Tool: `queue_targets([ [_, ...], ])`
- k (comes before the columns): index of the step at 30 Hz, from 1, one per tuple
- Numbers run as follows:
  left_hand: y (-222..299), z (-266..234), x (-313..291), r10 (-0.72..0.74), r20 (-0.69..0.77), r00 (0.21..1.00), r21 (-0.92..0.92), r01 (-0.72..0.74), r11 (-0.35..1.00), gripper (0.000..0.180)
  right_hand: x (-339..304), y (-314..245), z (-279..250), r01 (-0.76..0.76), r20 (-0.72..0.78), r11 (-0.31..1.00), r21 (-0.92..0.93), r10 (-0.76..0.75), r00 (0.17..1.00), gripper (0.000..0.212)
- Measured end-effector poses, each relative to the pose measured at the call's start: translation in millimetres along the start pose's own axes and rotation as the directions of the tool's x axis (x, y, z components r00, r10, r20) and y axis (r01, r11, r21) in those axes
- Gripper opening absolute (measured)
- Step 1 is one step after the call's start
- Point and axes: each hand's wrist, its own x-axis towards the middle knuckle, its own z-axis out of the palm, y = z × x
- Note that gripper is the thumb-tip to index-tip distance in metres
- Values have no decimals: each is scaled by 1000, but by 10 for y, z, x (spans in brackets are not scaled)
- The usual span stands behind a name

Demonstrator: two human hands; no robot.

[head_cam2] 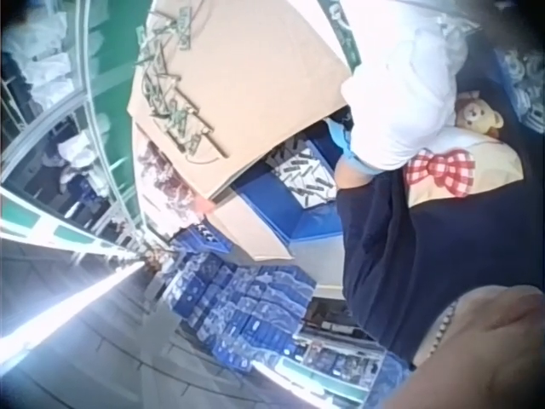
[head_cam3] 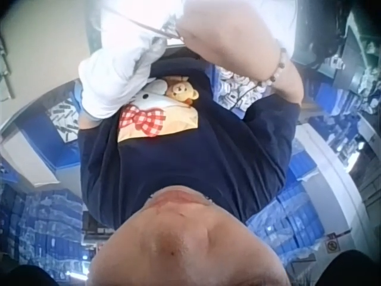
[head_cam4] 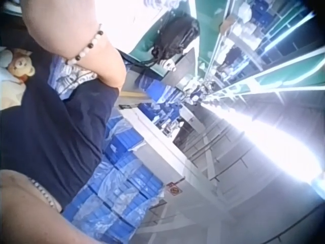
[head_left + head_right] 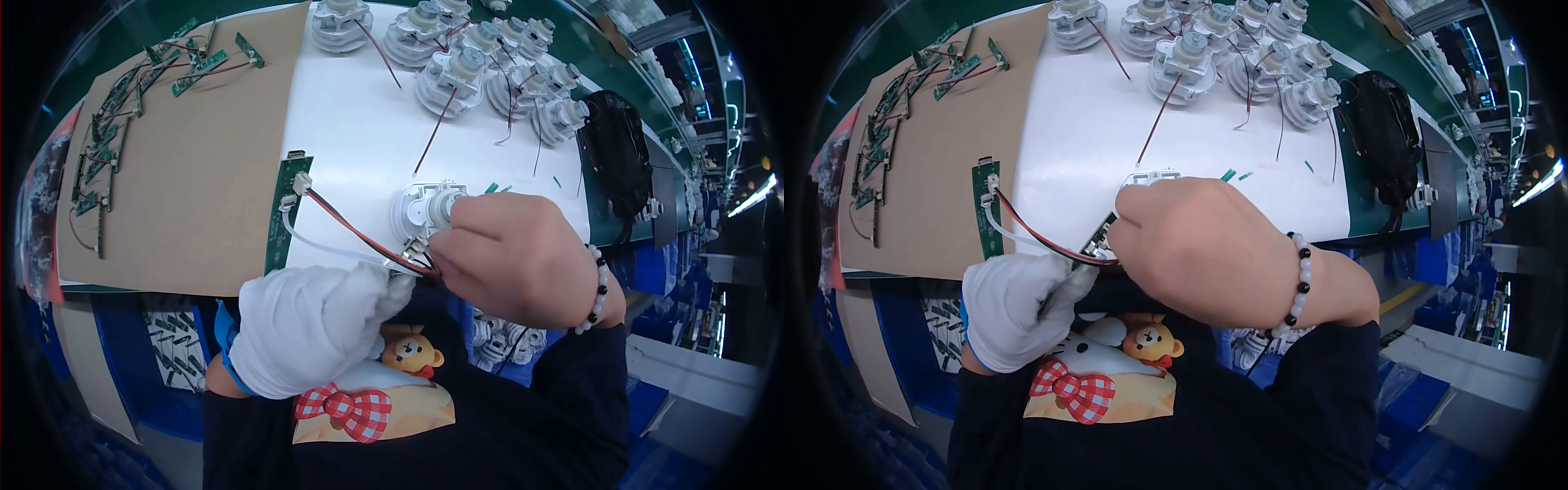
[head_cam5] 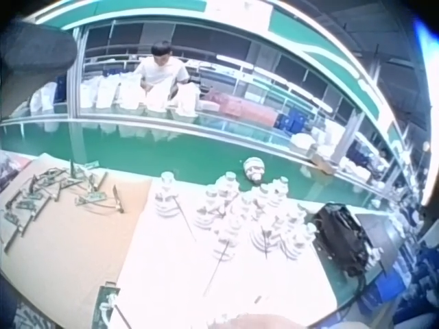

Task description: The person assembles electrical components by hand, connecting wires to circuit boards and housing units.

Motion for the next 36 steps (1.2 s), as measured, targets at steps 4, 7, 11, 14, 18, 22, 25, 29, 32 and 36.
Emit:
queue_targets([
  [4, -5, 42, -32, -15, -74, 997, 3, 15, 1000, 15, -8, 64, 26, -8, -87, 996, 94, 16, 996, 19],
  [7, -16, 48, -34, -32, -146, 989, -152, 9, 988, 15, -18, 63, 11, -128, -68, 978, 165, 141, 988, 23],
  [11, 24, 103, 13, -12, -218, 976, -86, -6, 996, 14, -50, 266, 205, -16, -223, 848, 529, 157, 962, 23],
  [14, 4, 132, -100, -86, -195, 977, -108, 66, 992, 17, -40, 264, 272, -1, -215, 794, 608, 165, 963, 14],
  [18, -117, 229, -239, -100, -274, 957, -29, 96, 995, 17, -29, 302, 237, -67, -172, 735, 675, 244, 954, 25],
  [22, -124, 376, -108, -503, -255, 826, -654, 236, 719, 10, -114, 457, 377, 89, -619, 939, 331, 145, 772, 73],
  [25, -285, 493, -132, -562, -313, 766, -636, 270, 723, 12, -258, 464, 748, -12, -435, 880, 475, 246, 866, 114],
  [29, -238, 510, -53, -669, -138, 730, -733, 379, 565, 14, -293, 442, 796, -109, -268, 795, 597, 326, 907, 120],
  [32, -272, 546, -19, -657, -69, 750, -771, 378, 512, 15, -343, 474, 813, -127, -237, 776, 618, 338, 911, 118],
  [36, -167, 491, 68, -681, 113, 724, -740, 519, 429, 29, -564, 462, 827, -88, -349, 711, 698, 445, 825, 118],
])
